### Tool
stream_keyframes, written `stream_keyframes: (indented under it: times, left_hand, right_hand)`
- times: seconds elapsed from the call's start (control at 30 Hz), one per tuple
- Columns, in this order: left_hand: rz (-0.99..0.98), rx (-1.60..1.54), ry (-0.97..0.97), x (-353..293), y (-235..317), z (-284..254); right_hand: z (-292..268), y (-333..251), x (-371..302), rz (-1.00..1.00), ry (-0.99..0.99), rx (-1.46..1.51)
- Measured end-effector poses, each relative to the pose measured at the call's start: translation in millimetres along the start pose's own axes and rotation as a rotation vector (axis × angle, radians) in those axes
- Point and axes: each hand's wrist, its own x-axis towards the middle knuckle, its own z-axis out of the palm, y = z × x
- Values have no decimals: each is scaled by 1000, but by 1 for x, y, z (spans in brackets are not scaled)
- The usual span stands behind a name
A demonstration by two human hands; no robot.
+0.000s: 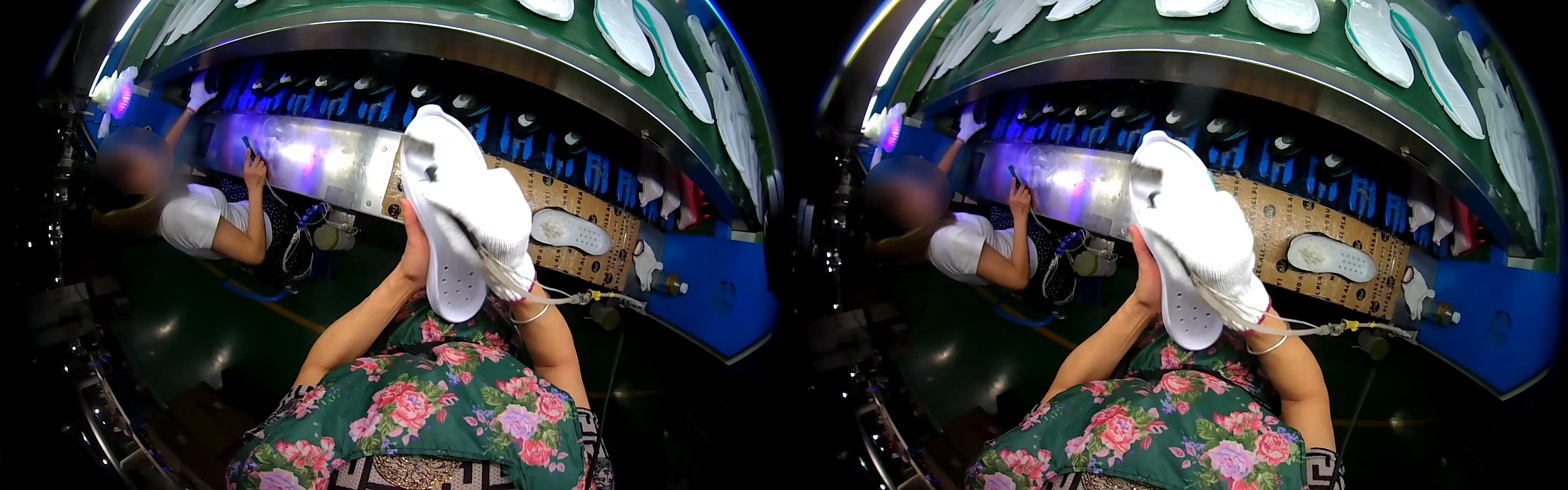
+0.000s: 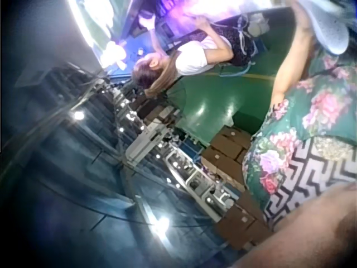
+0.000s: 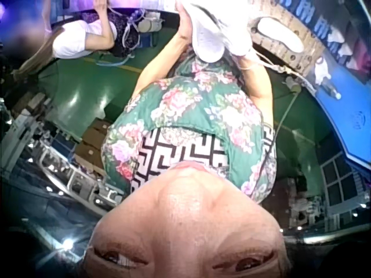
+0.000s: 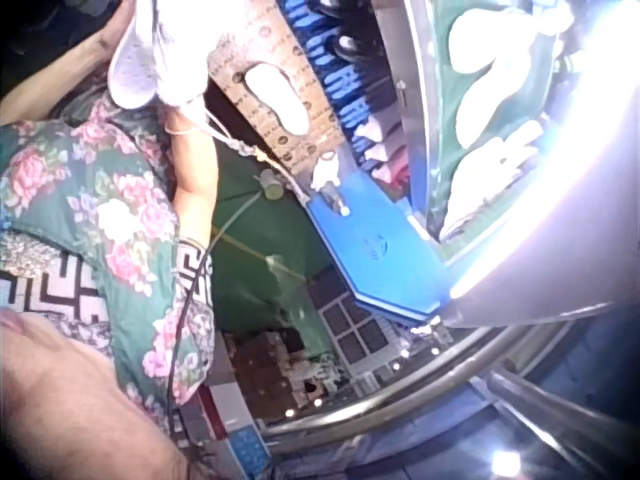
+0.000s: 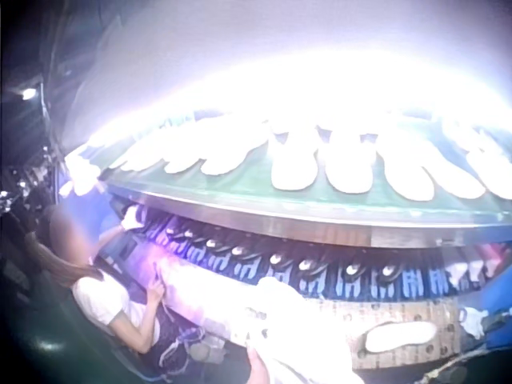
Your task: The person applies adhesive to the inner surface of shoe soles using a brush, picking them up from a pile and placing them onto a conveyor belt.
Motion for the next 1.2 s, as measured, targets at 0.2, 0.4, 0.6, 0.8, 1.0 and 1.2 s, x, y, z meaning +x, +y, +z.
stream_keyframes:
  times: [0.2, 0.4, 0.6, 0.8, 1.0, 1.2]
  left_hand:
    - [137, -337, -298, 5, 6, -12]
    - [67, 57, 98, 4, 25, -21]
    - [161, 48, 66, 12, 34, -28]
    - [169, -107, 126, 17, 47, -42]
    - [241, 74, 268, 29, 58, -29]
    - [150, -331, -199, 38, 65, -49]
  right_hand:
    - [-2, 6, 8, 292, 181, 258]
    - [8, -8, 13, -33, 27, 309]
    - [7, 9, 16, 89, 147, 303]
    - [14, -2, 7, -9, -46, 483]
    - [18, -4, 4, -123, 20, 153]
    - [15, -2, 4, -57, 25, 342]
